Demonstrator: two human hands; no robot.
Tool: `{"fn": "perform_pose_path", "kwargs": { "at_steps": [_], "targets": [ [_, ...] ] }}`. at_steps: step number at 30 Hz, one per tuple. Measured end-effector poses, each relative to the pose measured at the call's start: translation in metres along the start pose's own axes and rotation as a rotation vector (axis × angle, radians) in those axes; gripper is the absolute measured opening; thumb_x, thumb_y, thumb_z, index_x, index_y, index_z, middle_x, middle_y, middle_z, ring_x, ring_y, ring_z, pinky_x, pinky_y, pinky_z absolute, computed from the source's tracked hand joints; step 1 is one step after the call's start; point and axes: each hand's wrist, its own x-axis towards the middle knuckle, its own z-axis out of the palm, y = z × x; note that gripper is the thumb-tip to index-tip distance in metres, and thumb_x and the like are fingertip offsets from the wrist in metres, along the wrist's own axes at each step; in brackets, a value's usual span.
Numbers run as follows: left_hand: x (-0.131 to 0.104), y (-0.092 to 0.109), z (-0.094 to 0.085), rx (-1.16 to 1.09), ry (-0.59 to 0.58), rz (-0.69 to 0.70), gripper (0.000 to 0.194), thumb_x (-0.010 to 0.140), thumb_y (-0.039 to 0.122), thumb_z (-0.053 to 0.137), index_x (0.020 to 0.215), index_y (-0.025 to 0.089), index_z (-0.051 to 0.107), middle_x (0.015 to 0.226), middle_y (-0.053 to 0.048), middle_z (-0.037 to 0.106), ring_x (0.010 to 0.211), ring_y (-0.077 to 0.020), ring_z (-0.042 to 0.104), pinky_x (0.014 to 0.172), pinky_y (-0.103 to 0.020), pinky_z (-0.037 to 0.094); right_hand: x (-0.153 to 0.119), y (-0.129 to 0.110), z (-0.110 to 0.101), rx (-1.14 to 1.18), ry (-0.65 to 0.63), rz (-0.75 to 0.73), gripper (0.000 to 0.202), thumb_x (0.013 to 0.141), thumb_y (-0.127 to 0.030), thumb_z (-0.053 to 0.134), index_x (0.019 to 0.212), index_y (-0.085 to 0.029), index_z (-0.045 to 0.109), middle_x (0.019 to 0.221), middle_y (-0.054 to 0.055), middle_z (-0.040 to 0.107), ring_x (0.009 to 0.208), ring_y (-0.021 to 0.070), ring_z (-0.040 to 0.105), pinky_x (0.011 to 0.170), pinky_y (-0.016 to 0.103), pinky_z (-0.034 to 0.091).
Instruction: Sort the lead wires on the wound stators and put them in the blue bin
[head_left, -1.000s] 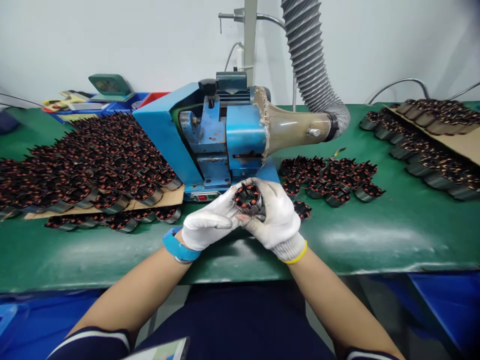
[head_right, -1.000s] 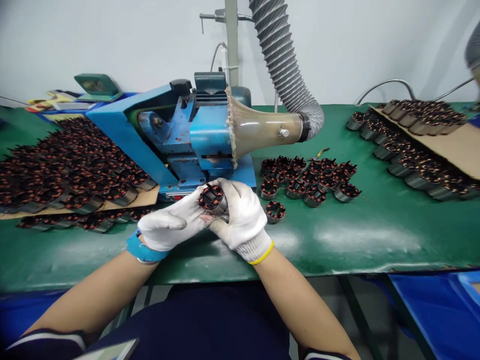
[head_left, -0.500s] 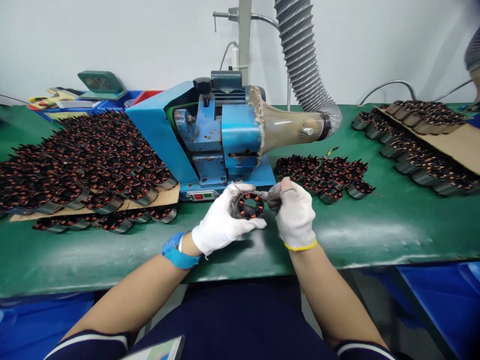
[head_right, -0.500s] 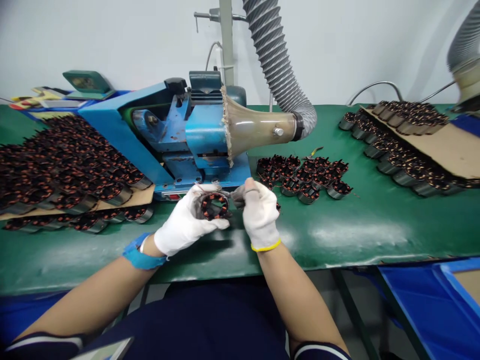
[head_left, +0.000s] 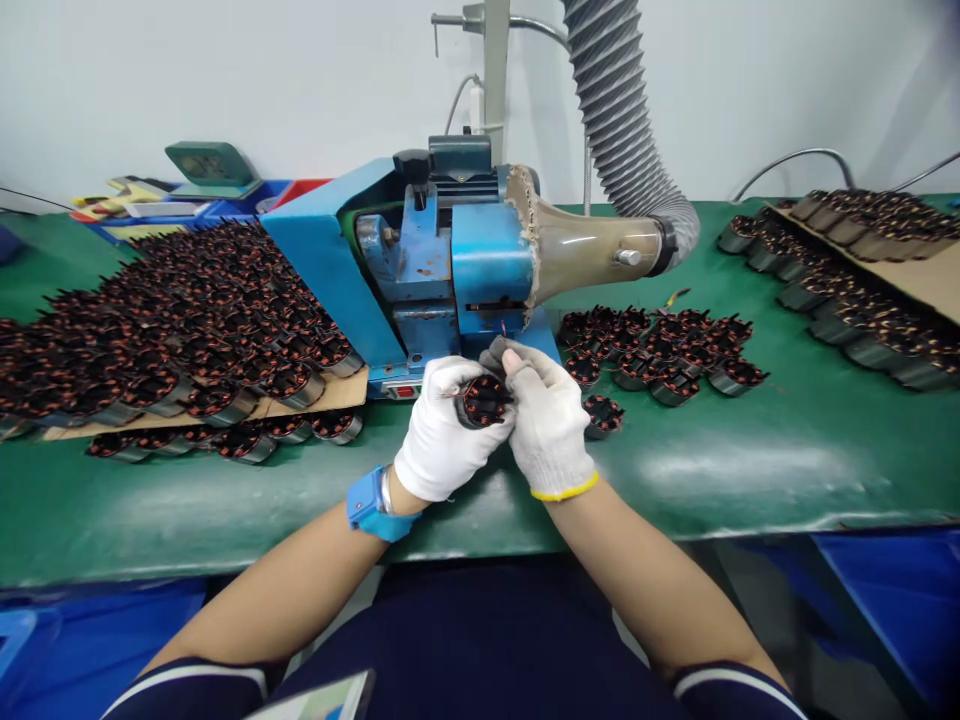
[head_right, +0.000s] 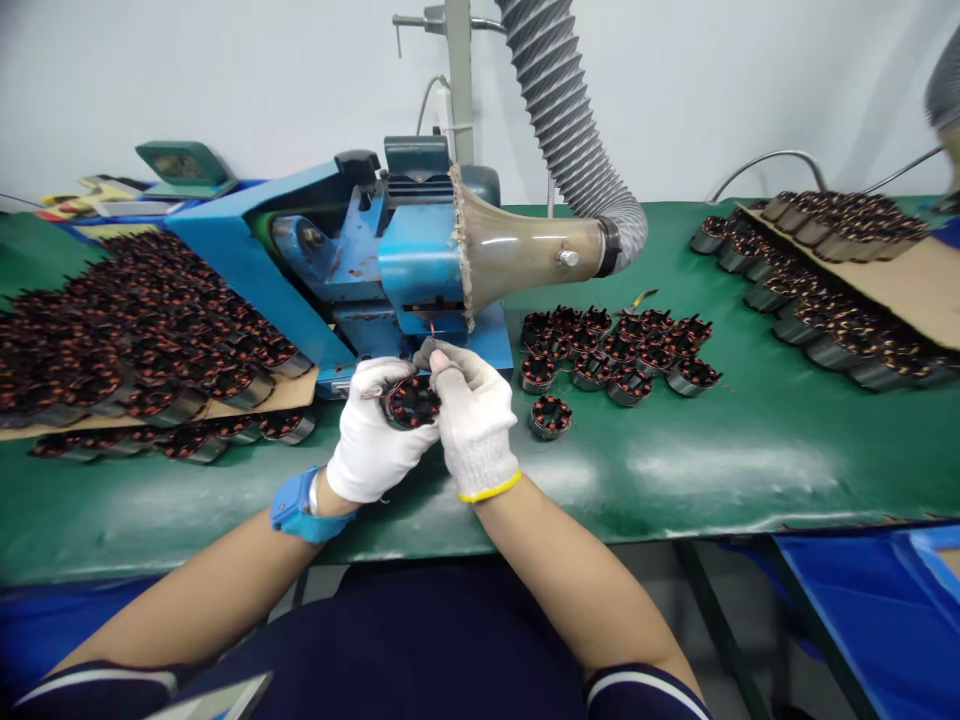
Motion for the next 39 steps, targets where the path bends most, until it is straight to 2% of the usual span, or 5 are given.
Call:
{"fn": "perform_pose_path", "kwargs": {
  "at_steps": [8, 13, 23, 32, 39],
  "targets": [
    [0.012, -0.018, 0.009, 0.078, 0.012, -0.097, 0.053, 0.067, 0.020, 0.073, 0.111, 0.022, 0.044, 0.109, -0.005, 0.050, 0.098, -0.0174, 0.059, 0.091, -0.035, 0.051, 0.034, 0.003, 0.019, 0.058, 0.108, -0.008, 0.003, 0.077, -0.018, 0.062, 0.076, -0.016, 0.064, 0.064, -0.002, 0.068, 0.061, 0.0111, 0.066, 0.067, 0.026, 0.056],
    [0.026, -0.015, 0.011, 0.113, 0.006, -0.150, 0.048, 0.070, 0.021, 0.070, 0.110, 0.021, 0.043, 0.107, -0.005, 0.053, 0.096, -0.0171, 0.061, 0.089, -0.034, 0.051, 0.048, 0.005, 0.028, 0.066, 0.154, -0.037, 0.010, 0.079, -0.013, 0.060, 0.070, -0.016, 0.063, 0.058, -0.005, 0.066, 0.057, 0.0090, 0.065, 0.065, 0.022, 0.055],
    [0.035, -0.001, 0.011, 0.203, -0.002, -0.295, 0.048, 0.070, 0.028, 0.073, 0.109, 0.021, 0.045, 0.105, -0.005, 0.059, 0.088, -0.0174, 0.064, 0.080, -0.031, 0.052, 0.051, 0.007, 0.026, -0.020, 0.165, -0.075, 0.007, 0.080, -0.020, 0.062, 0.074, -0.017, 0.063, 0.063, -0.004, 0.067, 0.065, 0.0118, 0.068, 0.079, 0.030, 0.056],
    [0.035, -0.002, 0.013, 0.207, -0.022, -0.318, 0.046, 0.072, 0.029, 0.071, 0.108, 0.022, 0.044, 0.106, -0.005, 0.059, 0.084, -0.0166, 0.064, 0.075, -0.031, 0.051, 0.052, 0.006, 0.027, -0.019, 0.168, -0.087, 0.008, 0.080, -0.018, 0.059, 0.073, -0.017, 0.061, 0.062, -0.003, 0.066, 0.063, 0.0117, 0.067, 0.073, 0.028, 0.056],
    [0.009, 0.001, 0.002, -0.105, -0.054, -0.047, 0.053, 0.063, 0.025, 0.077, 0.103, 0.023, 0.043, 0.104, -0.003, 0.054, 0.096, -0.0174, 0.061, 0.088, -0.034, 0.051, 0.001, -0.001, 0.001, -0.148, 0.049, -0.207, 0.014, 0.084, -0.029, 0.061, 0.087, -0.017, 0.068, 0.071, 0.000, 0.069, 0.065, 0.0115, 0.065, 0.064, 0.024, 0.055]
  ]
}}
